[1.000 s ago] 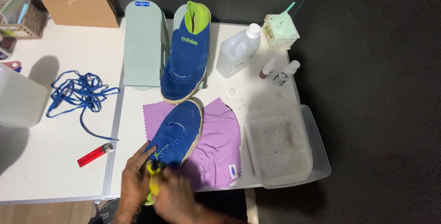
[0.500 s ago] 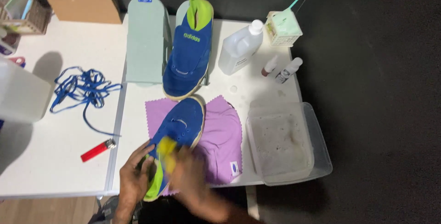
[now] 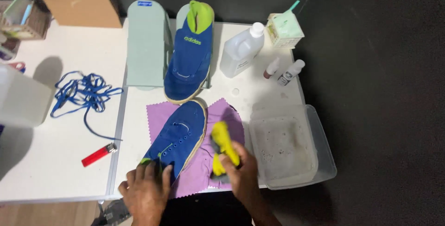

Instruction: Cleaning the sole and sides of a shoe using a brush, cleaning solution, and a microfiber cloth.

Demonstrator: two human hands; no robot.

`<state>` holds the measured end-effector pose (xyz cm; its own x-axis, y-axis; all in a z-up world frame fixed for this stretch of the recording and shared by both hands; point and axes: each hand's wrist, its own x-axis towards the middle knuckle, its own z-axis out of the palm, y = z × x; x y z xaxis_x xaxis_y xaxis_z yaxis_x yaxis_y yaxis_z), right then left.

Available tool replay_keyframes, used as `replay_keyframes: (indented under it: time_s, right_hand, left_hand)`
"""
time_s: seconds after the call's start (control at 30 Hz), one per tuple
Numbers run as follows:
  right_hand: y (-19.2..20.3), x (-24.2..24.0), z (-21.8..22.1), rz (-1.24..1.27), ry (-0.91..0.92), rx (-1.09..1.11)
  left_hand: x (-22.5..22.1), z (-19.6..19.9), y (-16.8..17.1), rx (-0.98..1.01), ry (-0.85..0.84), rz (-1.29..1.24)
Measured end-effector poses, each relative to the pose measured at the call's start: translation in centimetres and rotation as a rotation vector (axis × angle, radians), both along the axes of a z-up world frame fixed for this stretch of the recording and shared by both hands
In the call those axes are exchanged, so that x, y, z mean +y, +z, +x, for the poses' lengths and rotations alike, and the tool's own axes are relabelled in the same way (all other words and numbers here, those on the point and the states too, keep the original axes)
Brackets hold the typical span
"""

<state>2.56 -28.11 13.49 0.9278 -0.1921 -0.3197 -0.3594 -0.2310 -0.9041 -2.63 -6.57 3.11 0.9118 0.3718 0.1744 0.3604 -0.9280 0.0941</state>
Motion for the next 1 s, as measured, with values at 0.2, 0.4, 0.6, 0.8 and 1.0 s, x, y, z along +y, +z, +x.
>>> replay_keyframes:
  time_s: [0.2,0.4,0.6,0.8,1.0]
  right_hand:
    - [0.3,0.9,0.3,0.278,-0.229,-0.045]
    - [-1.0,1.5,-0.2,0.418,-0.324,-0.105]
    - [-0.6,1.8,0.0,0.310,-0.344,-0.111]
    - [-1.4,3.7,0.9,0.365,-0.376,-0.163]
    - [-1.5,4.7,1.3,0.403,-0.317,-0.156]
  left_hand:
    - [-1.3,0.6,1.2,0.082,0.090,-0.619]
    - [-3.4,0.0,3.3,-0.211,-0.254,-0.790]
    - [-0.8,2.1,2.8,0.131,-0.170,-1.128]
    - [-0.4,5.6,5.6,0.019,0.295,-1.386]
    - [0.4,6.3,7.1,-0.260,0.307,-1.494]
